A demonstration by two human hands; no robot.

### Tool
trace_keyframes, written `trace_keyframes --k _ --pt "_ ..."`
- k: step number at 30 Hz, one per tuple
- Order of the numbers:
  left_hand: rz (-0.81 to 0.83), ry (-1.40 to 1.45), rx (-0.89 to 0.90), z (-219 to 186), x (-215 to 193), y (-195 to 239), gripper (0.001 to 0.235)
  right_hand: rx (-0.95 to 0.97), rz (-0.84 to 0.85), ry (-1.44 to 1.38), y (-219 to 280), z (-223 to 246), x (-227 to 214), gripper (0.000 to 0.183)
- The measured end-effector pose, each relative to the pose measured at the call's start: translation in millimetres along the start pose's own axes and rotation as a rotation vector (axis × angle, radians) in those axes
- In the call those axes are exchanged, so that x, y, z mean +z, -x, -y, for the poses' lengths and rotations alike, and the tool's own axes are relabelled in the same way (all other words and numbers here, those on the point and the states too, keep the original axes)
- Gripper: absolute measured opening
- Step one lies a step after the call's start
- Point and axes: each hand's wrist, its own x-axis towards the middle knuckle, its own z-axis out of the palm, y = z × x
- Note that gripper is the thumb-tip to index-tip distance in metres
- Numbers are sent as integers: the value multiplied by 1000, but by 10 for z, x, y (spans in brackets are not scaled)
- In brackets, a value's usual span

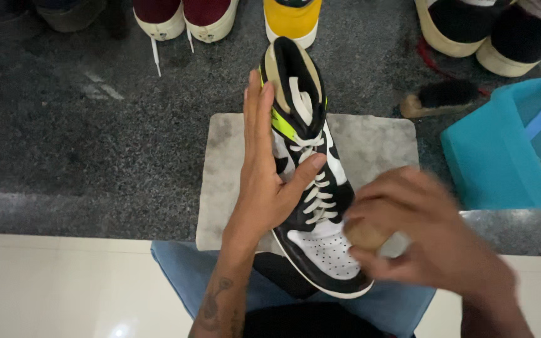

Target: The person scrubs a black and white sneaker with a brush, then places it aside. They pick up a pair of black shoes, dip a toothbrush into a blue container, and scrub the black shoes with the toothbrush.

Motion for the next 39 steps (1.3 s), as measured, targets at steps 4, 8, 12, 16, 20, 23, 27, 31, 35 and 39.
trace_keyframes --k 4,8,12,16,20,23,27,31,35,39 --pt "2 32 -15 -3 -4 28 82 15 103 -171 -3 405 70 15" --pt "26 77 -42 -15 0 36 80 -57 153 -343 -110 372 6 42" --pt "44 84 -41 16 -56 41 78 -194 -16 136 -100 284 392 58" --pt "47 107 -34 71 -32 79 77 -171 61 74 151 274 258 50" --pt "22 101 -35 60 -19 65 77 17 101 94 123 180 11 52" --pt "16 95 -39 39 -19 68 79 -11 48 43 -6 107 83 43" --pt "9 103 -38 42 -35 81 80 14 -143 141 54 -431 127 29" --pt "27 -161 -101 -178 -19 -33 100 88 -190 154 115 -361 111 50" --pt "-152 -377 -228 -231 213 -111 111 243 -241 -56 208 -277 227 45" --pt "-330 -487 -240 -215 281 -206 84 338 -256 -118 261 -205 185 43"
